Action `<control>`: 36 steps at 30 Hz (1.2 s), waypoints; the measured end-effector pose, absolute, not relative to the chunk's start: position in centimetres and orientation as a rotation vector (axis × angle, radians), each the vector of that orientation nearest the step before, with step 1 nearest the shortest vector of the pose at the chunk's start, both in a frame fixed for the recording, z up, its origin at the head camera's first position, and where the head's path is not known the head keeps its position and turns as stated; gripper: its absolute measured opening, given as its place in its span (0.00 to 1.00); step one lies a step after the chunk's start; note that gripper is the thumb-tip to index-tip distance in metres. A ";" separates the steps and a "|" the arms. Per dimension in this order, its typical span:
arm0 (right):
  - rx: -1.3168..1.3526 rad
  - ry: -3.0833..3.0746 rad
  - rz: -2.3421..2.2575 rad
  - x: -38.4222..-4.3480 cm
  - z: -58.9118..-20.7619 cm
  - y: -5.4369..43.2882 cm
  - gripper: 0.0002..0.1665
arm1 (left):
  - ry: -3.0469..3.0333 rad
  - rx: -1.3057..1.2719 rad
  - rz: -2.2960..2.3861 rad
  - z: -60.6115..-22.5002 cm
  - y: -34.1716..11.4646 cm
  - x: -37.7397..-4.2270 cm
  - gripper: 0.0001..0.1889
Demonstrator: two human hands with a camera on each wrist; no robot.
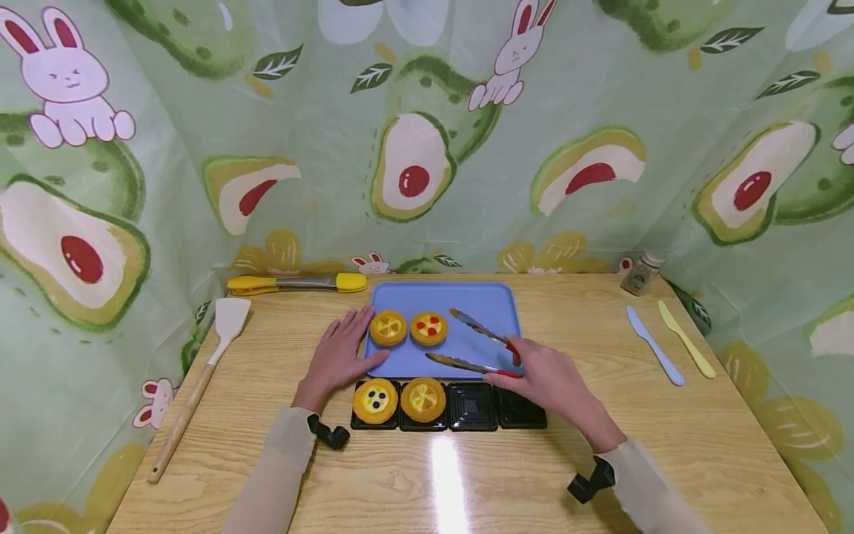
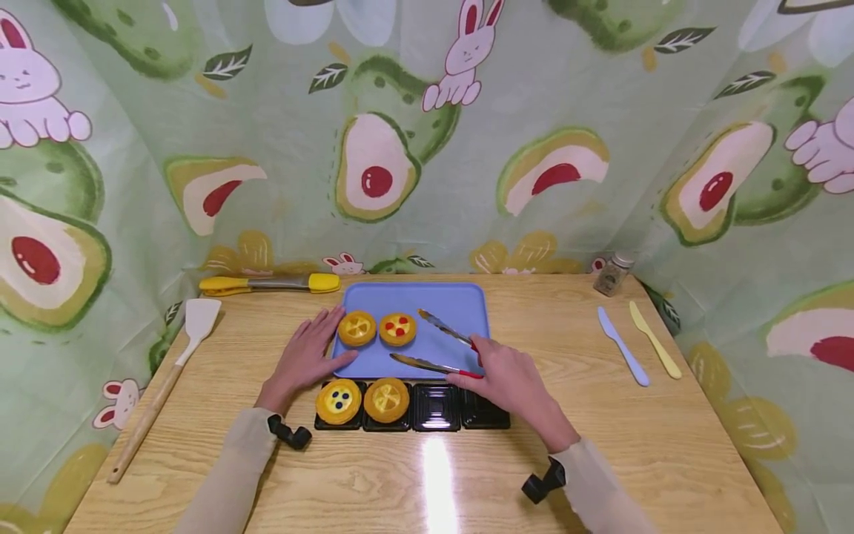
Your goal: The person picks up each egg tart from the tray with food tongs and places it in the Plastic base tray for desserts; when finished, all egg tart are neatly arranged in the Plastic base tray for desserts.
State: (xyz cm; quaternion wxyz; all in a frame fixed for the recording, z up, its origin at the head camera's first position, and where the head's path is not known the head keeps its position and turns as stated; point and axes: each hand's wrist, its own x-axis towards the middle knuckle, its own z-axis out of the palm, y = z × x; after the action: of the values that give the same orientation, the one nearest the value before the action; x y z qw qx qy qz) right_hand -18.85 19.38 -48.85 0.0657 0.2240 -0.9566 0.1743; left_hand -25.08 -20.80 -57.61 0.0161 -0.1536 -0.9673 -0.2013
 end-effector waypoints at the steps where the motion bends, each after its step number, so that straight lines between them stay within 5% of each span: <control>1: 0.668 -2.895 0.517 -19.1 -49.0 19.4 0.36 | -3.008 -0.479 -0.623 -57.7 -20.8 -25.1 0.55; 36: 0.750 -3.013 0.356 -23.5 -51.0 16.1 0.39 | -3.010 -0.480 -0.612 -58.0 -20.8 -25.3 0.56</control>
State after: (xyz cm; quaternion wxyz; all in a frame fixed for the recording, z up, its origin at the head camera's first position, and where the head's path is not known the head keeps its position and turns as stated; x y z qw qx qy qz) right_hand -23.52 16.09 -50.98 0.0082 0.2398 -0.9641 0.1139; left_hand -25.26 -20.79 -57.97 0.0165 -0.1543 -0.9681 -0.1969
